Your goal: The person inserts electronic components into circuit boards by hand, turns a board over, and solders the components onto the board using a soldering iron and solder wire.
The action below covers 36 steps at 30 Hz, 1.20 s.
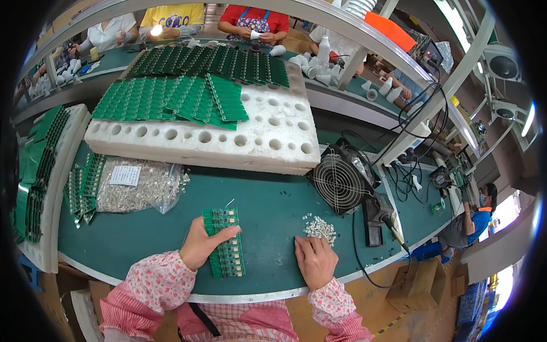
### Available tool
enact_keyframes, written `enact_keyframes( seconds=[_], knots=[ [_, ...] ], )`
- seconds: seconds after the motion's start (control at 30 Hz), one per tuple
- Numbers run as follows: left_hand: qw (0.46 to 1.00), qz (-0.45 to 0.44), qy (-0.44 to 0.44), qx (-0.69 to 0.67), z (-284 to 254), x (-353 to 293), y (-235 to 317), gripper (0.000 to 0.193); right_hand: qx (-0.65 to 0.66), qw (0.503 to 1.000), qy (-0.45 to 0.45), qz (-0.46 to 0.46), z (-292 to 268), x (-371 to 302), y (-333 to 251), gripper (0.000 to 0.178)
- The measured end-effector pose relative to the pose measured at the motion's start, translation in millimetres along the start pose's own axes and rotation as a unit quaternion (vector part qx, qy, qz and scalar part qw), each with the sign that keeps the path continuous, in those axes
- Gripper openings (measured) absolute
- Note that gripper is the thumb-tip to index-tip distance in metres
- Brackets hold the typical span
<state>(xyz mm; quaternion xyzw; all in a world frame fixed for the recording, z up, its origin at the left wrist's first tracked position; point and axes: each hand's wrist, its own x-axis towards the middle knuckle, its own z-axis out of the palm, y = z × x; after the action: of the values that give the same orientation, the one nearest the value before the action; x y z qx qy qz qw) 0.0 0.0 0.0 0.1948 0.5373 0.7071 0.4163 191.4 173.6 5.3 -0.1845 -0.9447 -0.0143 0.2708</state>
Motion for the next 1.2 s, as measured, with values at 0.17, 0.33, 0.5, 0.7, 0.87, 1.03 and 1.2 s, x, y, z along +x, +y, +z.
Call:
enact_keyframes(
  seconds=[0.17, 0.33, 0.5, 0.7, 0.87, 1.03, 1.2],
  knots=[
    [1.0, -0.005, -0.003, 0.02, 4, 1, 3, 0.017, 0.176, 0.977, 0.021, 0.117, 2, 5, -3, 0.01],
    [0.995, 0.048, -0.013, 0.088, 6, 0, -1, 0.018, 0.553, 0.756, -0.068, 0.343, 2, 35, -39, 0.014],
    [0.989, 0.068, -0.021, 0.131, 10, -3, 0, 0.019, 0.644, 0.688, -0.093, 0.321, 19, 51, -64, 0.016],
    [0.987, 0.107, -0.013, 0.122, 11, -3, -4, 0.021, 0.669, 0.664, -0.117, 0.313, 29, 48, -64, 0.017],
    [0.985, 0.117, -0.017, 0.128, 13, -2, -6, 0.022, 0.673, 0.657, -0.122, 0.315, 32, 47, -61, 0.018],
    [0.98, 0.12, -0.001, 0.156, 17, -3, -2, 0.022, 0.684, 0.651, -0.124, 0.305, 32, 47, -61, 0.018],
    [0.97, 0.14, 0.0, 0.197, 25, -7, 0, 0.022, 0.682, 0.665, -0.081, 0.292, 29, 41, -62, 0.014]
  ],
)
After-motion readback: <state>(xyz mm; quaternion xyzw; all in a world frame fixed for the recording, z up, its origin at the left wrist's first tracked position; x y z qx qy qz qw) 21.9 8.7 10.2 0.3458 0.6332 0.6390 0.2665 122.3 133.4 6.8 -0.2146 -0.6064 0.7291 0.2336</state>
